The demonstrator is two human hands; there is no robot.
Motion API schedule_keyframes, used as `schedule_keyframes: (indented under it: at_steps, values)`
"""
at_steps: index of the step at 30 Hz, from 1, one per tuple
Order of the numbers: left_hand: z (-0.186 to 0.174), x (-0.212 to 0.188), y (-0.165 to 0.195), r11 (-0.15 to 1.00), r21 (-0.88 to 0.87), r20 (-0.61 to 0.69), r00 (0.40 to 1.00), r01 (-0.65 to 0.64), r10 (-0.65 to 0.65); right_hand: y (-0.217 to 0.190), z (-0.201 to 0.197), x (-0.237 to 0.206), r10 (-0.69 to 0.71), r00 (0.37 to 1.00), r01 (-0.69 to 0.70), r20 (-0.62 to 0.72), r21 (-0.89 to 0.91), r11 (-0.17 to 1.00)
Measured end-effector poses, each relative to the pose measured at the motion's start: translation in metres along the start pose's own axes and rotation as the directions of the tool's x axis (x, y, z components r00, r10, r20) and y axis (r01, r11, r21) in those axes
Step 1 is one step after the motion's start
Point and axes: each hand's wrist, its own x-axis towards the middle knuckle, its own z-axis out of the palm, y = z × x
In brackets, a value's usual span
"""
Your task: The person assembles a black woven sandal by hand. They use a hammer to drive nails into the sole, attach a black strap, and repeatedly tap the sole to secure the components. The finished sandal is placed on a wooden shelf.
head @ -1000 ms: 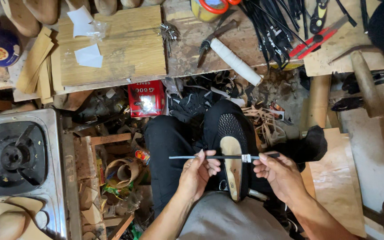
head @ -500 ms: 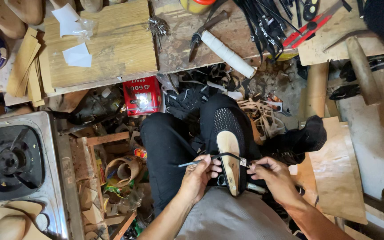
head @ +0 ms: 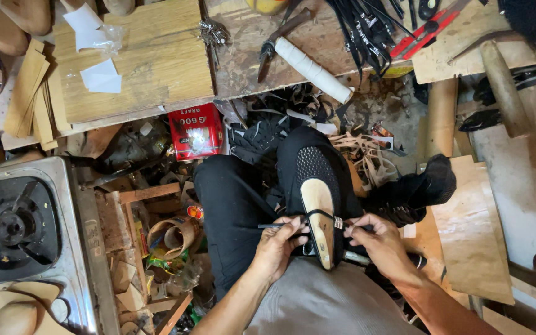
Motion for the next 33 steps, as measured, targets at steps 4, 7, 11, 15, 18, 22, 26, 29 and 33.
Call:
schedule_keyframes:
  at_steps: [4,7,11,15,18,22,26,29,33]
  values:
    - [-0.002,0.009,-0.01,0.999,0.008,0.056,0.997,-0.048,0.047,0.001,0.004,0.0,-0.043,0.999,0.042,-0.01,-0.057,0.997]
    - [0.001,0.01,-0.01,0.996,-0.018,0.104,0.991,-0.082,0.083,-0.007,0.01,-0.003,-0.067,0.998,0.067,-0.003,-0.05,0.997]
    - [0.016,-0.001,-0.005,0.98,-0.197,-0.035,0.999,-0.004,-0.003,-0.032,0.025,-0.018,-0.223,0.975,0.223,0.005,-0.067,0.972]
    - [0.027,-0.012,0.0,0.94,-0.342,-0.141,0.987,0.024,-0.077,-0.062,0.047,-0.039,-0.338,0.94,0.341,0.042,-0.156,0.927]
    - [0.023,-0.023,0.004,0.907,-0.415,-0.139,0.99,-0.069,0.011,-0.083,0.065,-0.05,-0.501,0.855,0.519,0.136,-0.178,0.836]
    - [0.012,-0.044,0.016,0.9,-0.399,-0.023,0.983,-0.177,0.183,-0.105,0.078,-0.062,-0.369,0.889,0.392,0.271,-0.031,0.92]
    - [0.007,-0.08,0.026,0.866,-0.489,-0.006,0.993,-0.106,0.118,-0.116,0.08,-0.077,-0.278,0.821,0.344,0.499,-0.043,0.938]
    - [-0.002,-0.098,0.027,0.854,-0.519,-0.008,1.0,-0.027,0.027,-0.117,0.084,-0.084,-0.239,0.733,0.185,0.637,0.151,0.971]
    - [-0.019,-0.096,0.02,0.839,-0.544,0.024,0.999,-0.007,0.024,-0.115,0.097,-0.084,-0.216,0.692,0.1,0.689,0.205,0.974]
